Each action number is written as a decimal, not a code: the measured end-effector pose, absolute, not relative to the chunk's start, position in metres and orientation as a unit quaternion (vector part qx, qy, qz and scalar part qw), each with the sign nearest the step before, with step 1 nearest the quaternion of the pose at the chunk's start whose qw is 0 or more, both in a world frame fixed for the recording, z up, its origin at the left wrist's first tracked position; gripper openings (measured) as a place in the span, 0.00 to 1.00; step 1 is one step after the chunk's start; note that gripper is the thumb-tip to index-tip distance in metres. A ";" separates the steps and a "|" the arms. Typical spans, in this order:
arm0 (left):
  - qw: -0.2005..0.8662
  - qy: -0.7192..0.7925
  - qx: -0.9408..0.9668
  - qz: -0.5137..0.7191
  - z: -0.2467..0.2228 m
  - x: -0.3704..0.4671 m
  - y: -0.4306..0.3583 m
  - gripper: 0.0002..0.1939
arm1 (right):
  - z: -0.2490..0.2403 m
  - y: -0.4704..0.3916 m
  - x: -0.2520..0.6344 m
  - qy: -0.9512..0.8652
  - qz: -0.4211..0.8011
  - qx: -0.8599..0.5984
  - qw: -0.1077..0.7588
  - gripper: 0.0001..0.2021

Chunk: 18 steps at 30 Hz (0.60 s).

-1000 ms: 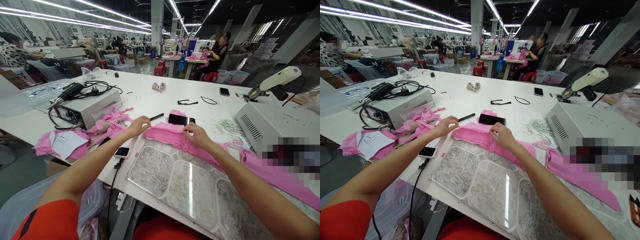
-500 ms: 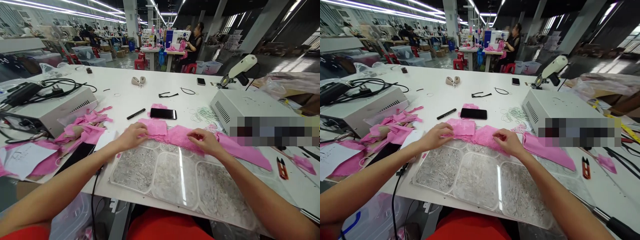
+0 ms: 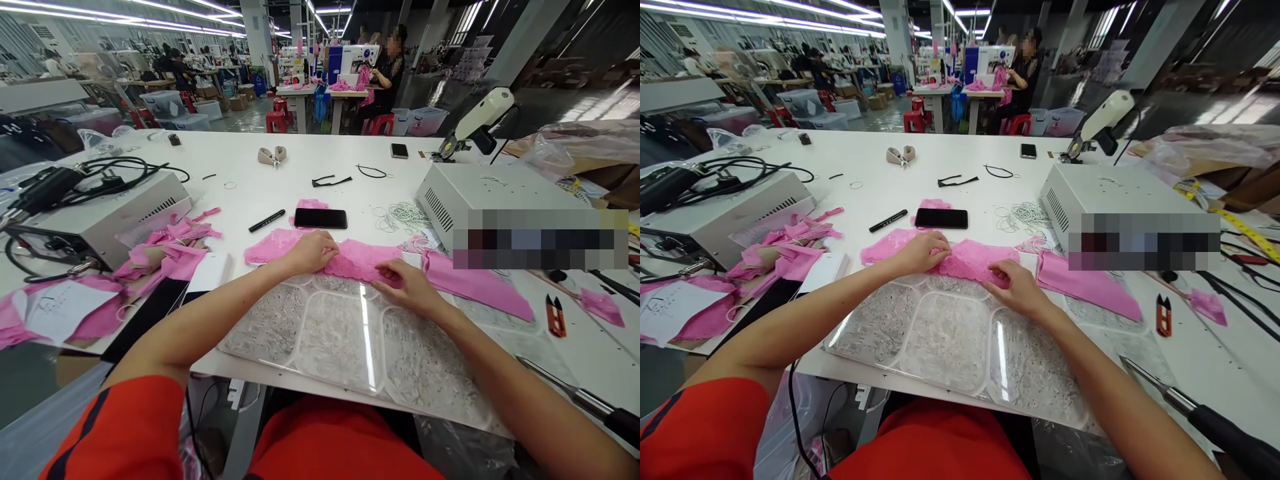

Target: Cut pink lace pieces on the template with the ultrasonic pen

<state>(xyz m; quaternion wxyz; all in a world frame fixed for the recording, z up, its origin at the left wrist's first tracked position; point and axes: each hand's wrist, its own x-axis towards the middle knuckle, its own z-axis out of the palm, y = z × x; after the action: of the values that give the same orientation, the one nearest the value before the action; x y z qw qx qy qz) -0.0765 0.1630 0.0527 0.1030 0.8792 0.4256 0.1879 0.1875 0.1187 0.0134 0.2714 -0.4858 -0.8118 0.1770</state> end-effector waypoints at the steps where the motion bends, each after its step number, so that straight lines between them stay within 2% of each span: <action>1: 0.101 0.425 0.879 0.190 0.055 -0.075 0.162 0.12 | 0.014 0.118 0.182 -0.814 0.156 -0.490 0.272 0.21; 3: 0.094 0.422 0.881 0.191 0.059 -0.073 0.158 0.13 | 0.014 0.117 0.168 -0.817 0.109 -0.497 0.272 0.21; 7: 0.079 0.405 0.892 0.186 0.063 -0.078 0.139 0.13 | 0.013 0.118 0.156 -0.827 0.037 -0.495 0.262 0.11; 9: 0.077 0.394 0.898 0.178 0.062 -0.090 0.122 0.11 | 0.012 0.111 0.158 -0.843 0.020 -0.475 0.250 0.12; 15: 0.056 0.339 0.933 0.103 0.055 -0.145 0.051 0.11 | 0.017 0.045 0.158 -0.913 0.023 -0.350 0.206 0.12; 18: 0.060 0.322 0.943 0.061 0.057 -0.165 0.028 0.10 | 0.023 0.030 0.149 -0.940 0.046 -0.253 0.223 0.10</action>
<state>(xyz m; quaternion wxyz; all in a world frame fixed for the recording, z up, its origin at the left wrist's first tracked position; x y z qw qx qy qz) -0.1652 0.0280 0.0572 0.0604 0.9428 0.3222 0.0611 0.1490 0.0305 0.0233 0.2233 -0.2532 -0.9402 0.0458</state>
